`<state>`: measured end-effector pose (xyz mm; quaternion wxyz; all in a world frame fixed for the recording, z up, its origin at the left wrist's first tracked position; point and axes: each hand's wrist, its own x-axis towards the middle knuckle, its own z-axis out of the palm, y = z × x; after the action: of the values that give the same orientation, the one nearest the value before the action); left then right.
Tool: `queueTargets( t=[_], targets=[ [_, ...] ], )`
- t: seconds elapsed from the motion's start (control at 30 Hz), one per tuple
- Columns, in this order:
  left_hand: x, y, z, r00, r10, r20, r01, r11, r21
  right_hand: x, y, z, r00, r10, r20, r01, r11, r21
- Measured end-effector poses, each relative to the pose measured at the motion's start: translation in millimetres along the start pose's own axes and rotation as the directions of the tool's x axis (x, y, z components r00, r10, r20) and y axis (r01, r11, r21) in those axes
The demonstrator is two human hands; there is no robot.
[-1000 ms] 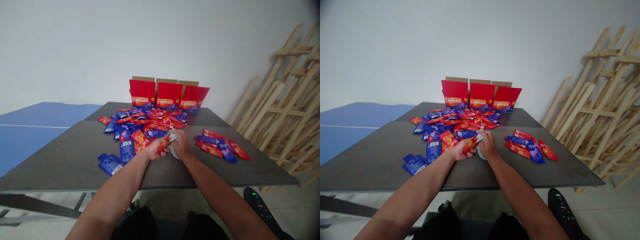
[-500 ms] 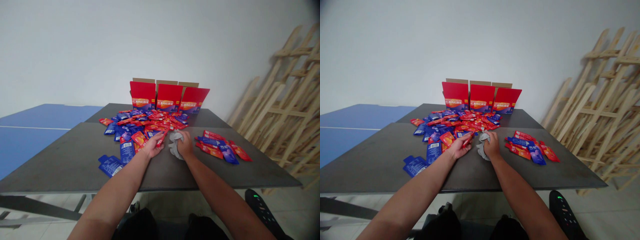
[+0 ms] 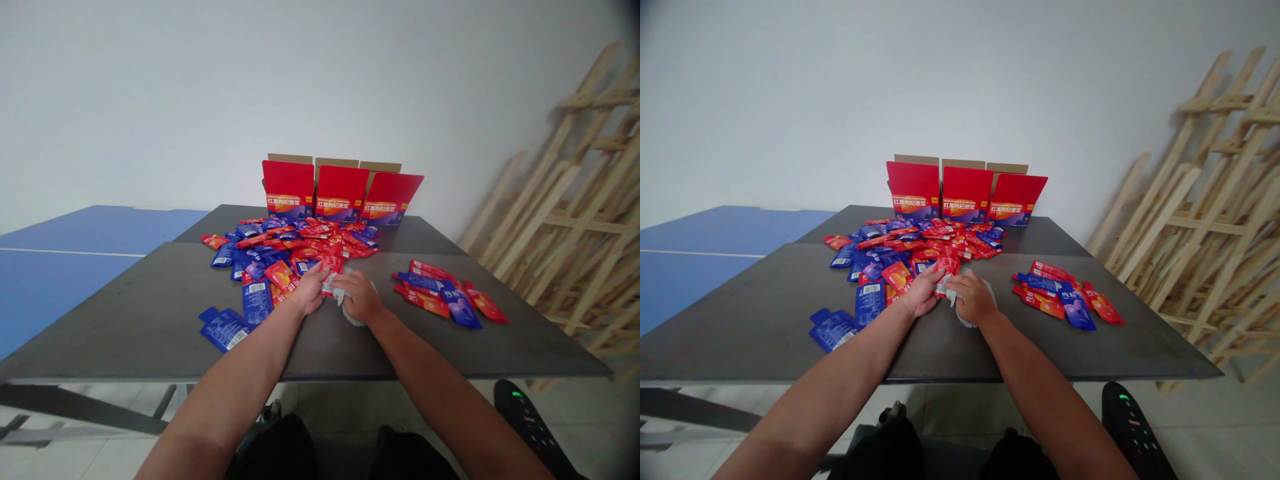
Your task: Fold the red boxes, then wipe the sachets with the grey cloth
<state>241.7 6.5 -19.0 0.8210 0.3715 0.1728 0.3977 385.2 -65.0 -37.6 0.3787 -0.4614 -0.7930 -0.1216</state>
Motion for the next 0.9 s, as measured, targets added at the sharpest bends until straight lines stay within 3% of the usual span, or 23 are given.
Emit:
queueTargets(
  t=[0.2, 0.37, 0.53, 0.67, 0.7, 0.77, 0.83, 0.9],
  targets=[
    [-4.5, -2.8, 1.6, 0.996, -0.057, 0.071, 0.052, 0.996, 0.073, -1.1, 8.1, -1.9, 0.990, 0.096, -0.103, -0.104, 0.992, -0.069],
    [-8.3, -1.5, 1.5, 0.979, -0.177, 0.105, 0.159, 0.974, 0.161, -1.2, 13.3, -3.4, 0.961, 0.218, -0.172, -0.238, 0.965, -0.106],
    [-13.5, 1.5, 2.9, 0.958, -0.268, 0.101, 0.241, 0.944, 0.227, -3.7, 21.0, -4.0, 0.893, 0.369, -0.258, -0.411, 0.902, -0.131],
    [-11.8, 3.7, 2.4, 0.955, -0.286, 0.081, 0.272, 0.950, 0.153, -4.2, 21.6, -5.6, 0.809, 0.451, -0.377, -0.520, 0.848, -0.099],
    [-10.3, 4.4, 1.8, 0.957, -0.283, 0.063, 0.275, 0.955, 0.110, -3.7, 19.3, -6.3, 0.812, 0.433, -0.391, -0.501, 0.861, -0.087],
    [-7.0, 6.2, 0.2, 0.958, -0.287, 0.026, 0.287, 0.958, 0.006, -2.2, 11.4, -7.4, 0.869, 0.337, -0.361, -0.382, 0.922, -0.058],
    [-4.9, 8.9, -1.0, 0.951, -0.307, 0.029, 0.309, 0.946, -0.097, -0.4, 0.0, -7.2, 0.949, 0.182, -0.257, -0.194, 0.981, -0.018],
    [-5.1, 11.9, -1.5, 0.946, -0.318, 0.066, 0.325, 0.932, -0.162, 1.4, -11.6, -5.2, 0.993, 0.006, -0.116, -0.002, 1.000, 0.029]
  ],
)
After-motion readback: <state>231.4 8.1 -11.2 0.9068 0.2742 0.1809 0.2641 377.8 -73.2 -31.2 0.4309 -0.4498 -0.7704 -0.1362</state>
